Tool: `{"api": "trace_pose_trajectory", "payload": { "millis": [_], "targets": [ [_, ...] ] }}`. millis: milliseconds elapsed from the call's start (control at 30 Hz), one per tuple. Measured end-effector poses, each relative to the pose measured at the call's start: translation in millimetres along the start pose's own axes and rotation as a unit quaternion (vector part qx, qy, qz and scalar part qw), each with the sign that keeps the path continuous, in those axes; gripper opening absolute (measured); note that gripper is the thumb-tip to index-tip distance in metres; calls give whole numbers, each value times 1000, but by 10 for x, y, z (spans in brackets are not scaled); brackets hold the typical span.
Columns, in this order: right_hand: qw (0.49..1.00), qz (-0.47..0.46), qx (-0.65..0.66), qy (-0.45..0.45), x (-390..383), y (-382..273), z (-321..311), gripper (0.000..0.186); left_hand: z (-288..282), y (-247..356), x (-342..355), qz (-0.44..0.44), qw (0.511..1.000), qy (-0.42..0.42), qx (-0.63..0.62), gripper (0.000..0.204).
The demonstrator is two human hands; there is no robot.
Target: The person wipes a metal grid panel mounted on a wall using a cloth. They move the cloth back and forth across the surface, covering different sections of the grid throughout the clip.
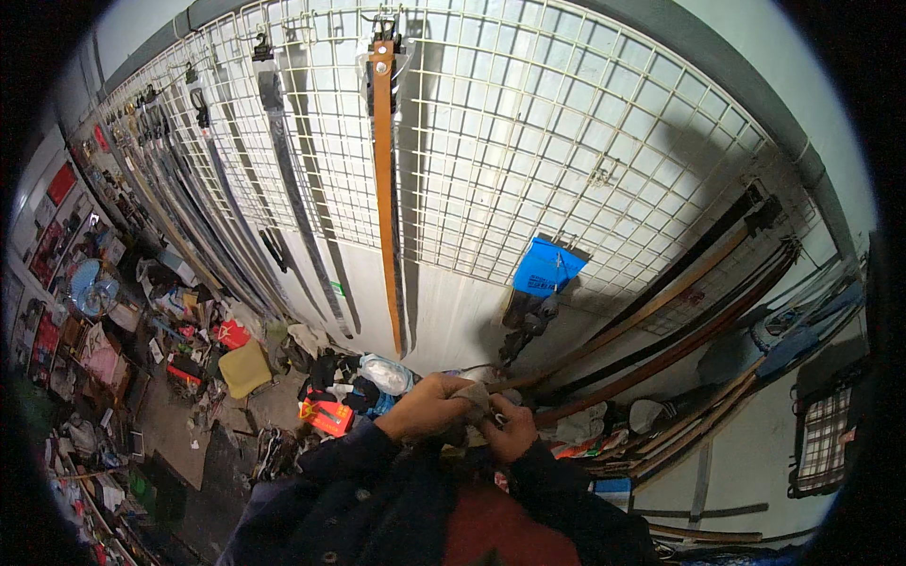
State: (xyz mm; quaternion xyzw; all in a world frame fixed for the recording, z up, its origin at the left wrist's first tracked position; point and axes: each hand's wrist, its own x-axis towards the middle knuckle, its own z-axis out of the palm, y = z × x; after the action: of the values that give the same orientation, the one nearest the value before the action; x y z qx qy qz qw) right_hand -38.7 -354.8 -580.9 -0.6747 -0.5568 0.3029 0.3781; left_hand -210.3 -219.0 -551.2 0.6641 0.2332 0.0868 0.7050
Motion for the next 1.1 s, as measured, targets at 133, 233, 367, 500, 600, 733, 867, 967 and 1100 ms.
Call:
{"api": "trace_pose_trajectory", "payload": {
  "millis": [133, 233, 367, 500, 600, 733, 867, 967, 1100],
  "targets": [
    [995, -42, 43, 74, -8, -107, 11, 32, -111, -120, -180, 6, 999, -4, -38, 35],
    [994, -27, 48, 97, -18, -195, -17, 27, -192, -287, -305, -51, 998, -19, -10, 45],
    [988, -65, 44, 134, 34, -294, -59, 27, -94, -535, -427, -87, 902, -34, -421, 55],
    [979, -175, 75, 69, 164, -415, -48, 28, -60, -677, -263, 135, 938, -10, 318, 36],
    [972, -231, 46, 9, 198, -530, -79, 27, -88, -683, -101, -22, 998, 2, -65, 32],
    [982, -167, 89, -9, 119, -624, -110, 30, -20, -615, -54, 95, 994, 18, -54, 34],
    [989, -58, 135, 31, 12, -576, -8, 34, 131, -636, -64, 185, 973, 112, -84, 40],
    [984, -25, 169, 46, -3, -474, 20, 33, 190, -802, 35, 150, 906, 99, -383, 43],
    [977, 77, 193, -55, -33, -350, -12, 29, 84, -1097, 278, 200, 834, 109, -502, 42]
  ]
}}
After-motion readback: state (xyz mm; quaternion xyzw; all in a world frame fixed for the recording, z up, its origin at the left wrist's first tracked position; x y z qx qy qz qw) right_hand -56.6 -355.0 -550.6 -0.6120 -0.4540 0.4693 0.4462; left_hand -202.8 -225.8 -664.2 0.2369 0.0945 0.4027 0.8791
